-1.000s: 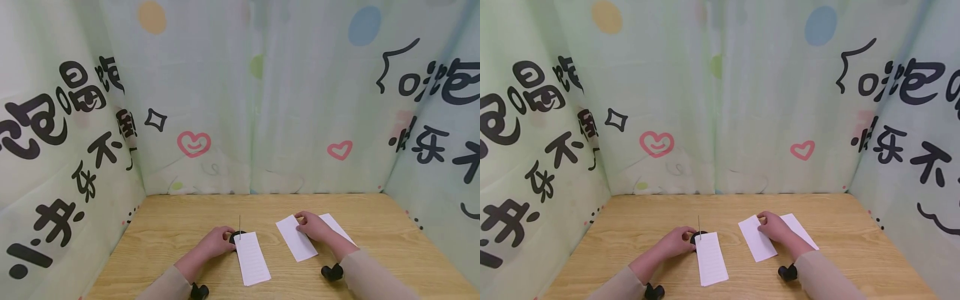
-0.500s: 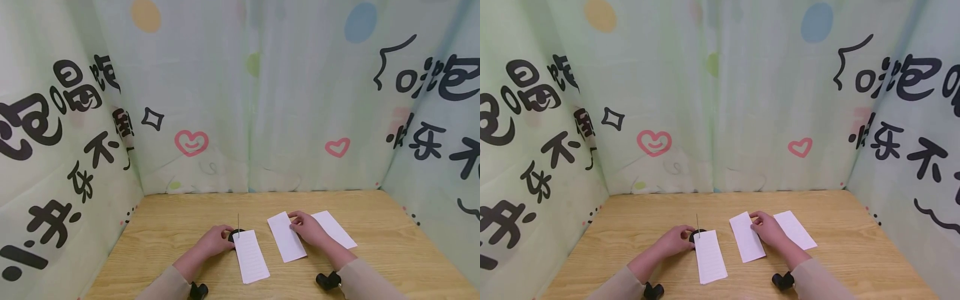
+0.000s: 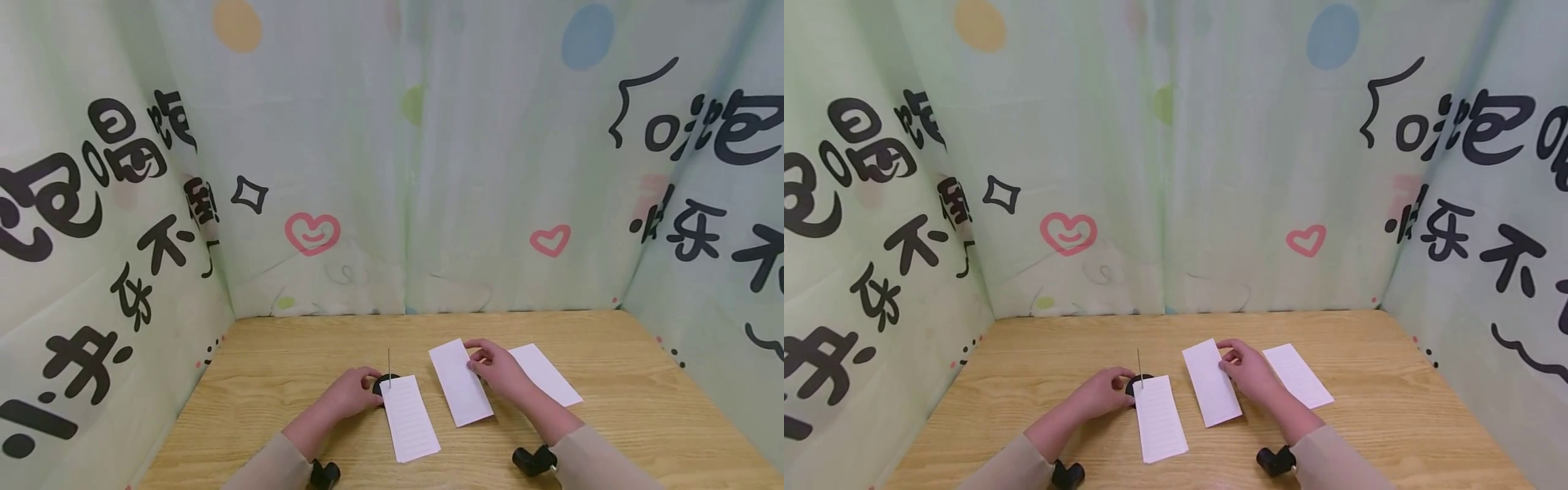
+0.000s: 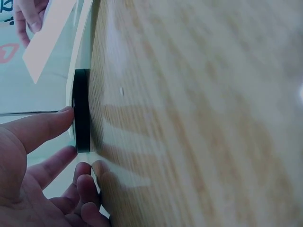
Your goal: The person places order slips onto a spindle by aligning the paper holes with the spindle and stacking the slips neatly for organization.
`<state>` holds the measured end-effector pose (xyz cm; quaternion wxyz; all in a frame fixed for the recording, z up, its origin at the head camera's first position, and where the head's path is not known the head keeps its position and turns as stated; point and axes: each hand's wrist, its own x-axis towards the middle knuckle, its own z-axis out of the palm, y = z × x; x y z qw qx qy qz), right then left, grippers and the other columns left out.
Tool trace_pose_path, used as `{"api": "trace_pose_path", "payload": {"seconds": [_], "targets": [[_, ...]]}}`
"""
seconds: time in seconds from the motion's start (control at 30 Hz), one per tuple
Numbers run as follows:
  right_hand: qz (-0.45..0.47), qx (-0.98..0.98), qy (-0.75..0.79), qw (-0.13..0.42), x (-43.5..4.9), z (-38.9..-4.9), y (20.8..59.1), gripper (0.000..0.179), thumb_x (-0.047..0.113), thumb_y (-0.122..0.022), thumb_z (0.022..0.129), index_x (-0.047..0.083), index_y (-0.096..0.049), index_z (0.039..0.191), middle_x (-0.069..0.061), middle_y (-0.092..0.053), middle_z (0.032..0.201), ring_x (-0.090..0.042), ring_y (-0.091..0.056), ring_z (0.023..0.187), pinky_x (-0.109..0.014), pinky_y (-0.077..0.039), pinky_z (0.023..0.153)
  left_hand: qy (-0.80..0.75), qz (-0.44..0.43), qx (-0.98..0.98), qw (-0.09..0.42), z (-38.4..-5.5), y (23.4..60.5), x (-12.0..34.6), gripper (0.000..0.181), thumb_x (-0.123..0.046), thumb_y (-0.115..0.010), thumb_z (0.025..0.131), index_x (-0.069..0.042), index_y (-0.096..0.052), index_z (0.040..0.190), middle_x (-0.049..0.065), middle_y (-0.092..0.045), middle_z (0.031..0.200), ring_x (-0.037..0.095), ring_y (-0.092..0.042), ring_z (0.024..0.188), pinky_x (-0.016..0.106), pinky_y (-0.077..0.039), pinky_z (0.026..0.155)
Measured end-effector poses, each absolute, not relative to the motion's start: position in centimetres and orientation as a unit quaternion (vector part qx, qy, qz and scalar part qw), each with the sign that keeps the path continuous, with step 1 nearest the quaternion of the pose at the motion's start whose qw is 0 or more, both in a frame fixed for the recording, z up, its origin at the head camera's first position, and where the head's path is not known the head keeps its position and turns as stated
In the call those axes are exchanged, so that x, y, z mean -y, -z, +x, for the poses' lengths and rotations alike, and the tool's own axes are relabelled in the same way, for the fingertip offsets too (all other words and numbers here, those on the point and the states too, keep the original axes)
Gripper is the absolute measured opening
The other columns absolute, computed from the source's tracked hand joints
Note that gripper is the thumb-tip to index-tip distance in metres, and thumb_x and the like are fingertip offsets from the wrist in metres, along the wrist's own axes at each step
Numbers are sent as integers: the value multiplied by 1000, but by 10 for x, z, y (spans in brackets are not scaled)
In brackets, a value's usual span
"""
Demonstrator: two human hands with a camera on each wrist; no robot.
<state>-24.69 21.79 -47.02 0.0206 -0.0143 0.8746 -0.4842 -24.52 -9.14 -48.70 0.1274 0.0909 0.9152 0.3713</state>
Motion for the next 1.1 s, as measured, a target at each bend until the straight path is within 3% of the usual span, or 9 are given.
{"api": "trace_pose_path", "payload": {"seconds": [0.27,0.5,0.73,1.1], "targets": [[-24,-864,502,10,-210,-245,463,34,3,-60,97,5,-57,131,-9,-59,96,-21,-55,72,-32,-47,59,-389,77,-911,114,-244,487,93,36,-22,-73,90,-12,-64,124,8,-59,103,24,-53,86,41,-47,75],[-32,-860,510,2,-203,-242,454,35,3,-60,97,4,-57,132,-10,-61,97,-20,-56,75,-36,-50,63,-418,70,-900,102,-239,474,97,32,-24,-68,95,-10,-64,123,6,-58,100,20,-53,72,34,-45,61],[-35,-855,518,4,-196,-241,448,35,6,-61,97,5,-57,132,-10,-61,99,-20,-55,75,-41,-52,69,-447,86,-887,83,-238,461,98,32,-25,-62,98,-9,-63,126,6,-59,105,19,-51,64,33,-45,56],[-53,-837,544,0,-187,-240,435,36,7,-62,97,5,-56,133,-11,-62,101,-20,-55,75,-34,-50,65,-452,76,-887,51,-237,440,94,33,-34,-61,99,-14,-65,125,1,-60,109,22,-55,96,36,-48,73]]}}
